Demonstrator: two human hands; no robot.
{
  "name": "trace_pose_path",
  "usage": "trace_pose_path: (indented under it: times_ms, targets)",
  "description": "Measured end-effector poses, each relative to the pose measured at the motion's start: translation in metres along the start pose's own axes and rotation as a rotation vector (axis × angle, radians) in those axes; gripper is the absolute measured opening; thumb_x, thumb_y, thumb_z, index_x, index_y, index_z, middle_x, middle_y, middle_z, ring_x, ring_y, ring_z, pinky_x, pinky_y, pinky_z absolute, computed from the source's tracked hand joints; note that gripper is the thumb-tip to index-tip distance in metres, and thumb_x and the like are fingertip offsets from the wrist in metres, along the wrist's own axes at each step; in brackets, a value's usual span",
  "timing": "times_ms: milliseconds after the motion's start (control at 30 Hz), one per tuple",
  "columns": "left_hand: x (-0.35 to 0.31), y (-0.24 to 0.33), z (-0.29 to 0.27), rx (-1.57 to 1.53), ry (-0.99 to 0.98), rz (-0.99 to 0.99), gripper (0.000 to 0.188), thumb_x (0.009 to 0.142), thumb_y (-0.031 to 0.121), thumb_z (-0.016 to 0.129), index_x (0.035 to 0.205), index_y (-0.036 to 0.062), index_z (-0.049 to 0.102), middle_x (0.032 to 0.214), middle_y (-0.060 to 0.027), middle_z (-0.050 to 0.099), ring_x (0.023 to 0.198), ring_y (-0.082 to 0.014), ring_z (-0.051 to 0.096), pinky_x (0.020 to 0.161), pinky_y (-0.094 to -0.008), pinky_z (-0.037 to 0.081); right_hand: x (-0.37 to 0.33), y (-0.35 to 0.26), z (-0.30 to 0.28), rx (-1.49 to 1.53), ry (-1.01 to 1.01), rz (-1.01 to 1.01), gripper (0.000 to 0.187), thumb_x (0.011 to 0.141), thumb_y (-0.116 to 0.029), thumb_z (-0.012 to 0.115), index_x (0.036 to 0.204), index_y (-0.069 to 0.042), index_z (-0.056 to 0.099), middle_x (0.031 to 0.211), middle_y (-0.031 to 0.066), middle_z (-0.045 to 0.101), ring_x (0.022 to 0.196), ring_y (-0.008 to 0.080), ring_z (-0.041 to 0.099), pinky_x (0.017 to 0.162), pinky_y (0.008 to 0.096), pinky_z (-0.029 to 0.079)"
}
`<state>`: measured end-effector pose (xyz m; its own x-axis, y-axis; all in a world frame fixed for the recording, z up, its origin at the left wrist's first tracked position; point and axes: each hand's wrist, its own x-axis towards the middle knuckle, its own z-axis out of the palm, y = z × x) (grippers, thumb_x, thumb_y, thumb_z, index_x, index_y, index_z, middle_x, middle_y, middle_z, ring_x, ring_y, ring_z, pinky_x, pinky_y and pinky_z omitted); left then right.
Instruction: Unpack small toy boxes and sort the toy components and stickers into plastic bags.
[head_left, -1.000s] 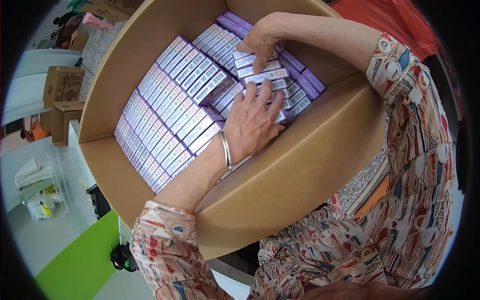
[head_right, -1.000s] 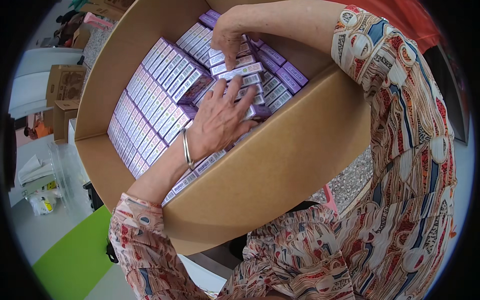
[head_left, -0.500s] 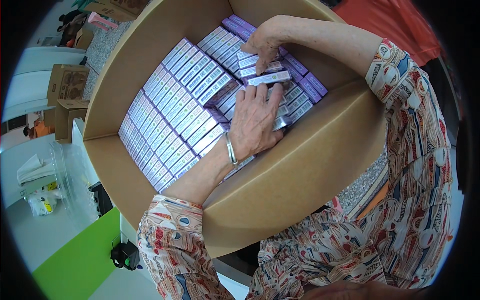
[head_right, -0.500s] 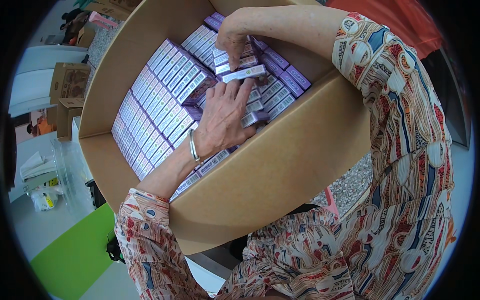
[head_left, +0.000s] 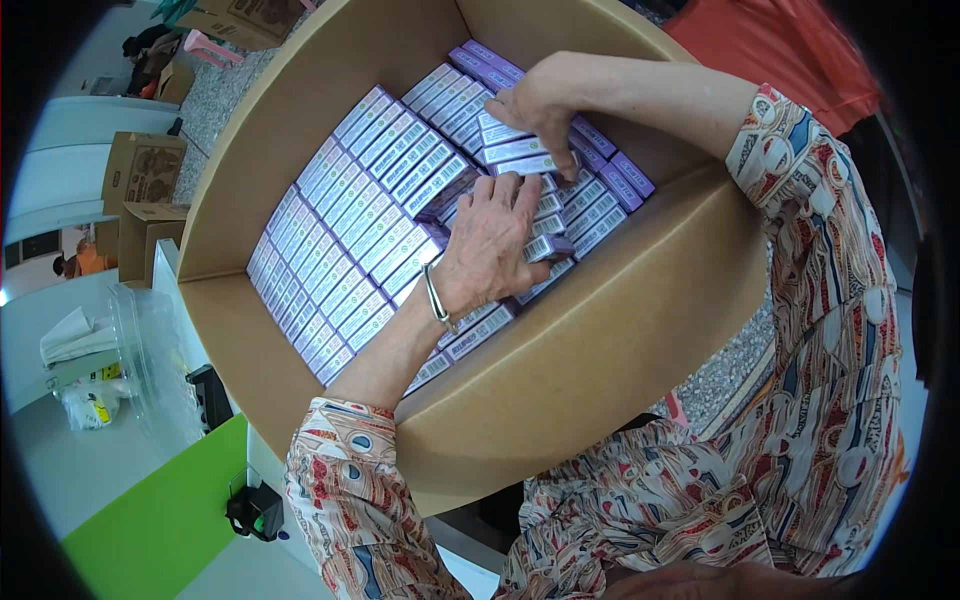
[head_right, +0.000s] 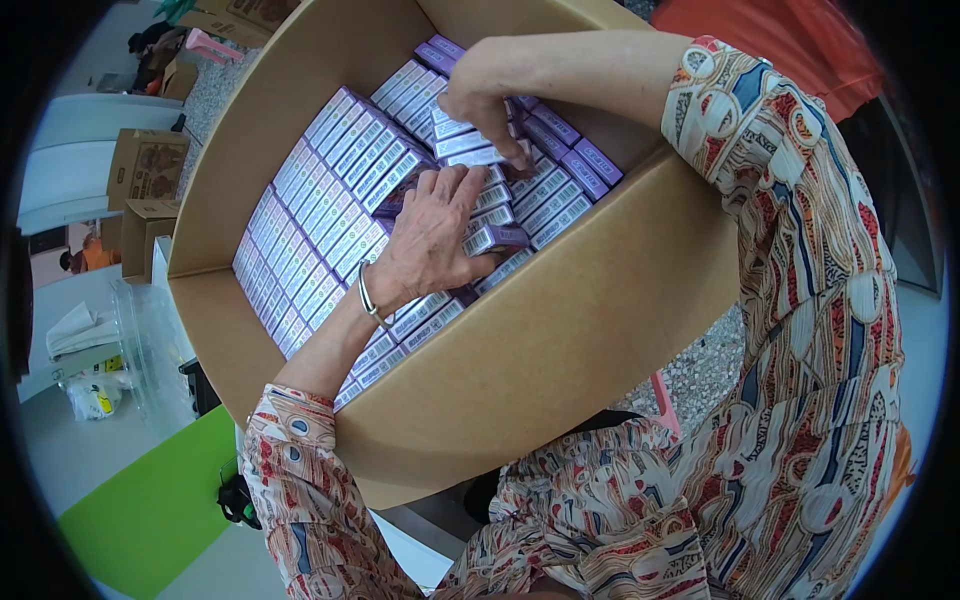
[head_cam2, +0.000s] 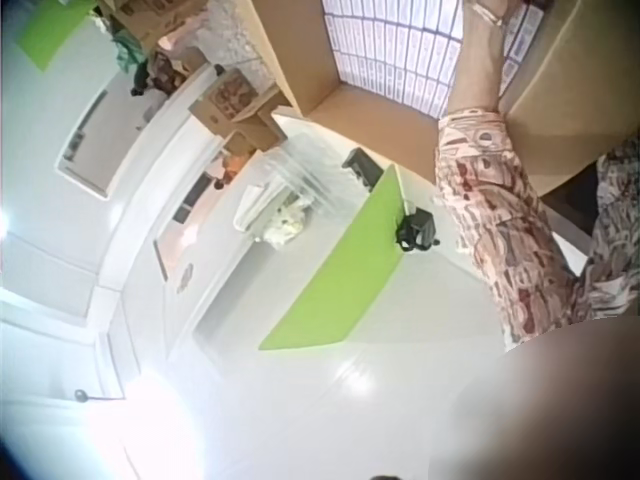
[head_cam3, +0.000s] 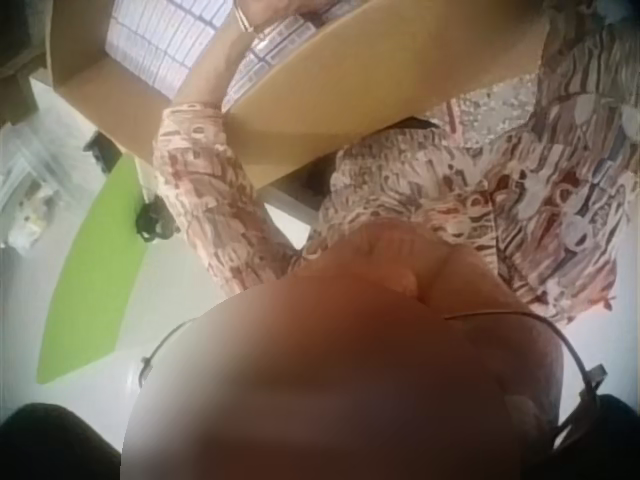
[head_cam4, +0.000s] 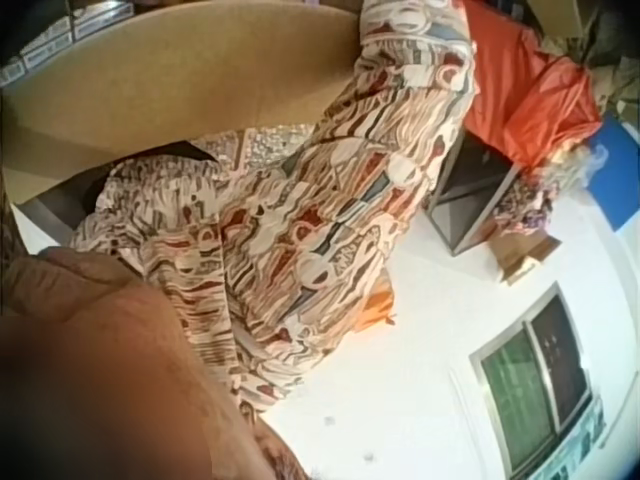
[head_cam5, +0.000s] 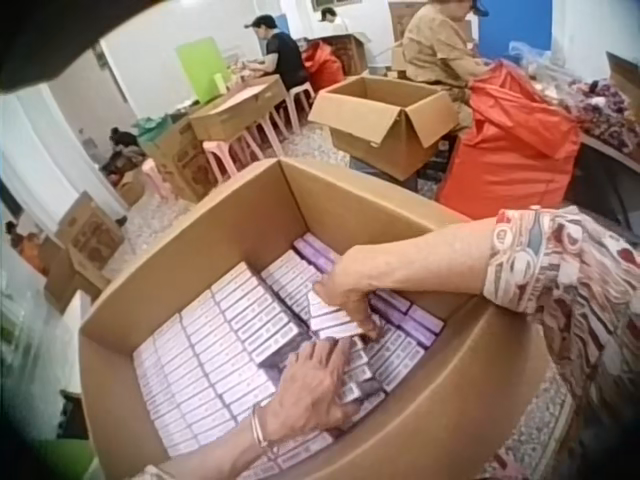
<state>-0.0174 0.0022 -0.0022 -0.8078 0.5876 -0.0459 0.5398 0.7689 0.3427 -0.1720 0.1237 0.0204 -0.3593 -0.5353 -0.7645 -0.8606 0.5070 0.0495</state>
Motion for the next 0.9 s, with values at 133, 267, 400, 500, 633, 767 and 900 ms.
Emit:
trace_pose_path:
  times_ms: [133,267,400,500,633,767,900]
  targets:
    - [-0.011,-0.006,-0.023,-0.035,0.017,0.077,0.085,0.056,0.028,0.079,0.126,-0.0021,0.043,0.111,-0.0177,0.049,0.1,-0.0323,0.047,0.086,-0.042,0.041,0.007,-0.008,0.014,0.044,0.168,-0.029,0.119,0.045,-0.042,0.088,0.134,0.011,0.029,0.125,0.0233,0.05,0.117,0.0332,0.052,0.097,0.0374,0.043]
    - [-0.032,-0.009,-0.076,-0.087,0.21,0.136,0.084,0.057,0.029,0.079,0.127,-0.0021,0.043,0.111,-0.0183,0.05,0.101,-0.0332,0.048,0.089,-0.0419,0.041,0.001,-0.01,0.022,-0.027,0.221,-0.013,0.083,0.048,-0.032,0.078,0.113,0.007,0.044,0.109,0.0171,0.054,0.105,0.0291,0.054,0.087,0.0337,0.045]
    - [-0.077,-0.011,-0.116,-0.171,0.357,-0.171,0.086,0.059,0.029,0.08,0.13,-0.0023,0.041,0.116,-0.0199,0.05,0.107,-0.0348,0.049,0.095,-0.0427,0.04,-0.002,-0.011,0.031,-0.154,0.241,-0.033,0.081,0.049,-0.032,0.079,0.111,0.008,0.046,0.106,0.0158,0.053,0.101,0.0283,0.053,0.086,0.0329,0.043]
    - [-0.115,-0.009,-0.124,-0.095,0.359,-0.337,0.091,0.058,0.028,0.082,0.134,-0.002,0.039,0.123,-0.0212,0.048,0.115,-0.0351,0.049,0.098,-0.0426,0.039,-0.002,-0.021,0.04,-0.195,0.418,0.017,0.08,0.049,-0.033,0.079,0.108,0.01,0.046,0.103,0.0159,0.052,0.099,0.0284,0.052,0.085,0.0329,0.043]
    - [-0.14,0.003,-0.121,-0.117,0.408,-0.451,0.092,0.06,0.026,0.081,0.136,-0.0025,0.037,0.128,-0.0208,0.046,0.119,-0.0351,0.048,0.102,-0.0417,0.039,0.0,-0.023,0.04,-0.183,0.462,-0.041,0.078,0.05,-0.032,0.08,0.106,0.01,0.047,0.101,0.0177,0.053,0.096,0.0301,0.054,0.084,0.0355,0.045]
    - [-0.146,0.014,-0.128,-0.175,0.481,-0.508,0.093,0.061,0.023,0.08,0.139,-0.0006,0.035,0.13,-0.0178,0.047,0.12,-0.0289,0.049,0.103,-0.0389,0.038,-0.009,-0.017,0.029,-0.127,0.413,-0.073,0.079,0.051,-0.033,0.081,0.108,0.01,0.047,0.104,0.0194,0.054,0.097,0.0325,0.054,0.085,0.0373,0.047]
    - [-0.151,0.015,-0.13,-0.216,0.534,-0.5,0.094,0.062,0.022,0.079,0.142,0.0007,0.033,0.132,-0.0157,0.049,0.121,-0.0246,0.049,0.104,-0.0372,0.036,-0.032,-0.041,0.01,0.039,0.253,-0.268,0.082,0.053,-0.034,0.082,0.113,0.007,0.045,0.108,0.0205,0.054,0.097,0.0357,0.055,0.085,0.0402,0.048]
